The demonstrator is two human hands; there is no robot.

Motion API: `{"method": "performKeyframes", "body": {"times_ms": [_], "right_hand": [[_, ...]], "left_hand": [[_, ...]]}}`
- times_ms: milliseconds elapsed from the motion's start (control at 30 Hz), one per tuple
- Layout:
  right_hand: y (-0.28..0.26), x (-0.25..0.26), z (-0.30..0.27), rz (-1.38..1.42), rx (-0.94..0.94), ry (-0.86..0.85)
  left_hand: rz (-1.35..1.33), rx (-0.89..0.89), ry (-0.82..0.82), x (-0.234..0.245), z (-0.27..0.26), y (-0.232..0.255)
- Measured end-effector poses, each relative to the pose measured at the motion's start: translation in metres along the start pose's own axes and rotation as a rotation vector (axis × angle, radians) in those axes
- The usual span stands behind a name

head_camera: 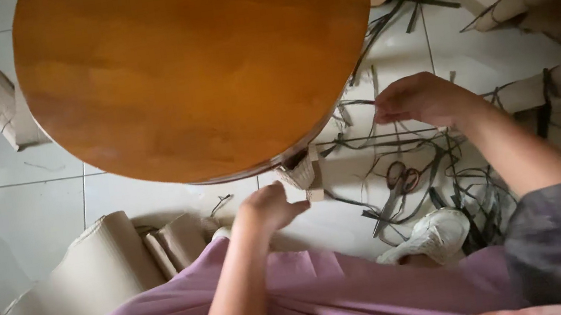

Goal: Wrapping the legs of a wooden stool with fiber strips to finish or protect them

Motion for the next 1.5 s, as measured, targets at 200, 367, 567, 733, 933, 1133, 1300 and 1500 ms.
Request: {"method": "performKeyframes", "body": {"times_ms": [200,367,567,733,933,1133,1300,1500], "right_hand": [[-0.023,-0.029,-0.032,-0.141,-0.102,-0.02],[-0.019,-0.066,-0.056,-0.158,-0.186,-0.088],[0.035,-0.103,-0.051,-0.08,-0.105,-0.362],[0.043,-0.107,-0.059,-0.133,-0.122,-0.383],[0.001,-0.114,-0.067,-0.139,-0.123,-0.266],[0.006,-0.091,-0.05,-0.314,0.02,-0.455],[-0.026,-0.103,-0.049,-0.297,0.374,-0.54],[-0.048,-0.102,-0.052,-0.444,0.394,-0.299]], "left_hand": [[-0.079,-0.022,0.044,-0.012,0.009,-0.03],[-0.325,-0.366,-0.067,0.003,-0.063,0.025],[-1.025,-0.505,0.06,0.01,-0.066,0.052],[-1.19,-0.398,0.242,-0.004,-0.041,0.039],[-1.349,-0.516,0.174,0.017,-0.07,0.053],[-1.287,-0.501,0.139,0.001,-0.058,0.062],[-1.221,-0.475,0.158,0.012,-0.078,0.063],[-1.332,-0.487,0.098,0.01,-0.076,0.069]]}}
Point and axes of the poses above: each hand's wrist, its own z-axis towards the middle knuckle, its own x-axis out of the back of the hand, y = z × x, the point moved 5 cm from there along z, towards the middle knuckle, and after that the axes turned 15 degrees about x, right-handed, at the moved point
